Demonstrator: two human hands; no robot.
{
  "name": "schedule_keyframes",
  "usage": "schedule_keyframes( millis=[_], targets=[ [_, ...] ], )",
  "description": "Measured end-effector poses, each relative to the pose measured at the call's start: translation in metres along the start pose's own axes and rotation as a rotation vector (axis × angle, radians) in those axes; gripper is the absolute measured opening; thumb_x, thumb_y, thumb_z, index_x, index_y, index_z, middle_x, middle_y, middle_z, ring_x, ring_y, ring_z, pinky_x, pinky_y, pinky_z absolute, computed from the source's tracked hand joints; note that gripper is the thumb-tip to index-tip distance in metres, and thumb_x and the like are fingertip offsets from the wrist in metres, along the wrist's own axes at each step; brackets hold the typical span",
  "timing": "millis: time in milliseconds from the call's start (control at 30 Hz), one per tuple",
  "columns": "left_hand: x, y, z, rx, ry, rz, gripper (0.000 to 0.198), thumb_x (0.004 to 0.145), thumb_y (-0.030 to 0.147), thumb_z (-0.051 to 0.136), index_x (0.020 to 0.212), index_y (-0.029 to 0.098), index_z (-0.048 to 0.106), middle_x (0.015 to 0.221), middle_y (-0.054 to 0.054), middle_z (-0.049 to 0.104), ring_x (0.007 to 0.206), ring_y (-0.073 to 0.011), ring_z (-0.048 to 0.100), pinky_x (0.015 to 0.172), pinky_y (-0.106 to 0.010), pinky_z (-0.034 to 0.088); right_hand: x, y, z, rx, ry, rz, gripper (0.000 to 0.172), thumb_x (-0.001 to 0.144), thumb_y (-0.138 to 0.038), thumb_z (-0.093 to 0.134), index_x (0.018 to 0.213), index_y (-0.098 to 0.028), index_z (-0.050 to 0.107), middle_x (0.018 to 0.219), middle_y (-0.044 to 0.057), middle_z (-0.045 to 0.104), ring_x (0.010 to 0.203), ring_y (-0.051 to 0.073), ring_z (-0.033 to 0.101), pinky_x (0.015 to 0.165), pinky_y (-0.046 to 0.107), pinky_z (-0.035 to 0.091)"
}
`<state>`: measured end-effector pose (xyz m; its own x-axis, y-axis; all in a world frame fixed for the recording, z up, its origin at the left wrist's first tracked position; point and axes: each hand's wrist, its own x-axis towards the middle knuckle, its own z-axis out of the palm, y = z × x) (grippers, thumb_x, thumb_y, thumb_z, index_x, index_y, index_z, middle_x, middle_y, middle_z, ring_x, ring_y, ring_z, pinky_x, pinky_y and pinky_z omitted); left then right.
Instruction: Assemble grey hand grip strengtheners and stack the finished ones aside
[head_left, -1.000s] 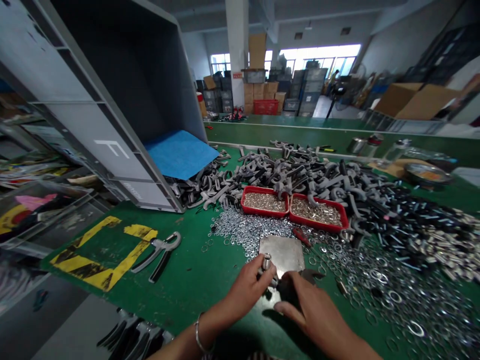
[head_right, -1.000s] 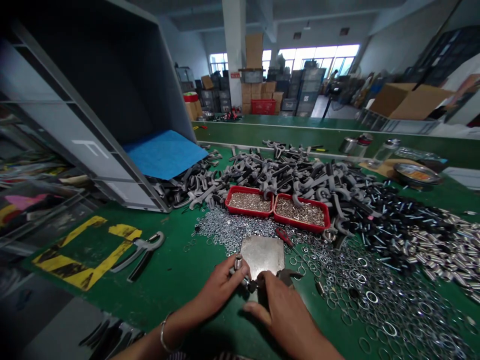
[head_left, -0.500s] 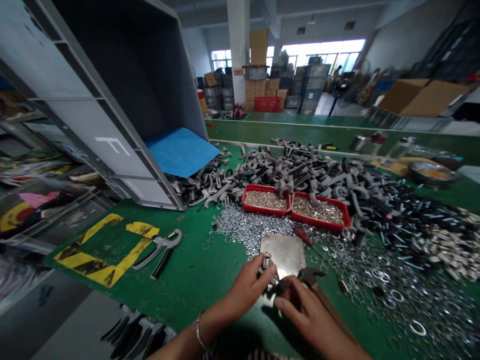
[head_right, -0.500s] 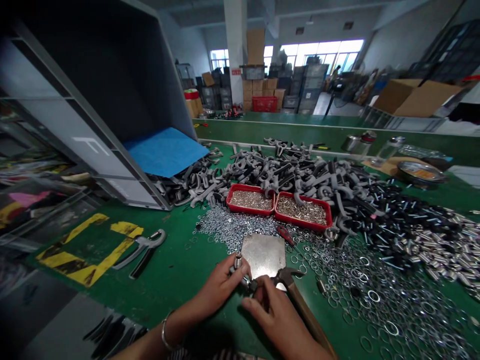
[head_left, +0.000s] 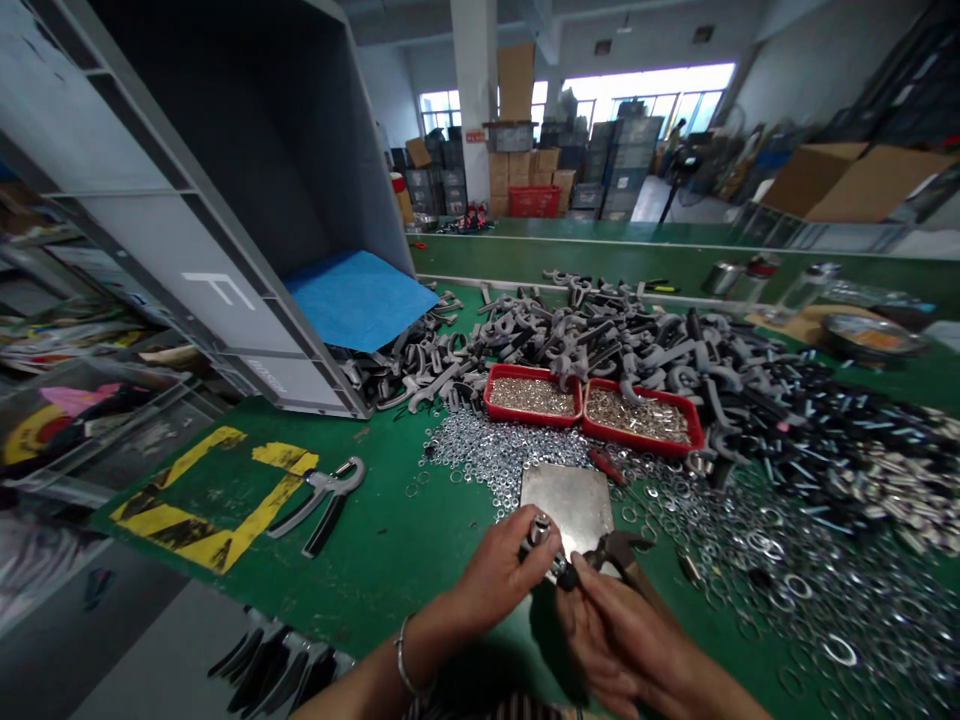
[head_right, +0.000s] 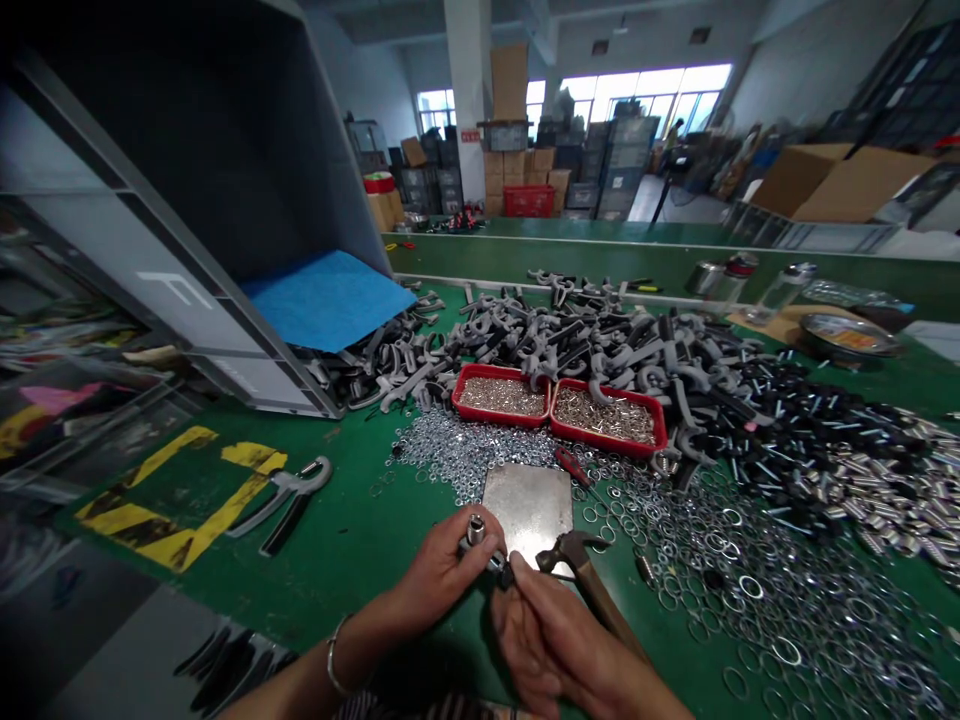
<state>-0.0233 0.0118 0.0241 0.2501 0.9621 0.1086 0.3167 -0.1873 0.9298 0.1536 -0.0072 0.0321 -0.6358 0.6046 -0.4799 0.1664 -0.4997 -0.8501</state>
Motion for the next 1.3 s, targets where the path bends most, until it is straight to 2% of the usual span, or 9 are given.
schedule_keyframes(
  millis=[100,200,333,433,500,633,733,1100,1300],
  targets=[
    [0.000,-0.005,0.001,-0.009,0.017,-0.117,0.026,0.097,0.040,0.047,0.087,0.018,0.056,0.080,-0.001,0.059,0.075,-0.0155,0.053,0.072,-0.027,0.041,-0.001,0.001,-0.013,-0.573,0.345,-0.255,0.055,0.095,-0.067,0.033,0.086,-0.020,0.059,0.067,0.003,0.061,0.058,0.017,0.055,0.059,0.030,0.045],
    [0.000,-0.005,0.005,-0.060,0.077,-0.164,0.027,0.098,0.041,0.046,0.087,0.018,0.055,0.079,-0.001,0.058,0.073,-0.0150,0.053,0.070,-0.026,0.041,0.002,0.006,-0.016,-0.955,0.563,-0.428,0.045,0.092,-0.063,0.046,0.092,-0.020,0.060,0.088,0.010,0.064,0.079,0.025,0.058,0.071,0.037,0.045],
    [0.001,0.003,0.005,-0.005,0.061,-0.026,0.026,0.100,0.039,0.043,0.091,0.018,0.056,0.086,-0.003,0.062,0.080,-0.0163,0.056,0.077,-0.028,0.043,0.010,0.011,-0.007,-0.516,0.458,-0.357,0.051,0.097,-0.064,0.029,0.078,-0.022,0.051,0.068,0.001,0.054,0.060,0.017,0.051,0.059,0.030,0.044],
    [0.004,0.008,0.000,0.100,0.005,0.140,0.023,0.100,0.035,0.042,0.095,0.018,0.057,0.093,-0.005,0.063,0.089,-0.0179,0.057,0.084,-0.030,0.043,0.014,0.010,-0.007,0.073,0.087,-0.061,0.055,0.097,-0.068,0.016,0.074,-0.024,0.043,0.049,-0.010,0.031,0.036,0.010,0.022,0.036,0.023,0.030],
    [0.006,0.007,-0.001,0.141,-0.032,0.141,0.024,0.100,0.036,0.042,0.093,0.018,0.057,0.091,-0.005,0.062,0.087,-0.0182,0.056,0.082,-0.030,0.043,0.015,0.008,-0.013,0.157,-0.071,0.039,0.061,0.095,-0.071,0.011,0.074,-0.024,0.045,0.044,-0.012,0.029,0.031,0.009,0.016,0.032,0.022,0.025],
    [0.008,0.000,0.003,0.100,0.054,-0.091,0.028,0.099,0.042,0.044,0.089,0.019,0.055,0.083,-0.003,0.061,0.078,-0.0174,0.056,0.075,-0.029,0.043,0.010,0.007,-0.024,-0.520,0.311,-0.253,0.051,0.093,-0.066,0.038,0.087,-0.020,0.057,0.066,0.002,0.061,0.054,0.016,0.054,0.053,0.027,0.040],
    [0.008,-0.002,0.009,0.022,0.134,-0.147,0.029,0.099,0.043,0.044,0.089,0.019,0.055,0.083,-0.003,0.061,0.078,-0.0172,0.057,0.073,-0.028,0.043,0.008,0.007,-0.024,-0.961,0.512,-0.413,0.030,0.093,-0.051,0.052,0.094,-0.021,0.056,0.089,0.008,0.066,0.077,0.023,0.059,0.068,0.034,0.042],
    [0.013,0.014,-0.008,0.005,0.046,0.126,0.024,0.100,0.035,0.041,0.094,0.019,0.057,0.092,-0.005,0.064,0.089,-0.0178,0.059,0.086,-0.031,0.044,0.001,-0.012,-0.030,-0.973,0.347,-0.473,0.025,0.103,-0.041,0.037,0.098,-0.022,0.052,0.091,0.005,0.067,0.079,0.019,0.062,0.071,0.030,0.046],
    [0.019,0.018,-0.007,-0.022,0.048,-0.082,0.025,0.099,0.040,0.043,0.096,0.018,0.055,0.090,-0.005,0.062,0.083,-0.0180,0.057,0.080,-0.032,0.046,0.007,-0.035,-0.044,-1.414,0.391,-0.739,0.033,0.103,-0.042,0.039,0.103,-0.017,0.060,0.088,0.009,0.065,0.078,0.022,0.060,0.066,0.033,0.045]
  ],
)
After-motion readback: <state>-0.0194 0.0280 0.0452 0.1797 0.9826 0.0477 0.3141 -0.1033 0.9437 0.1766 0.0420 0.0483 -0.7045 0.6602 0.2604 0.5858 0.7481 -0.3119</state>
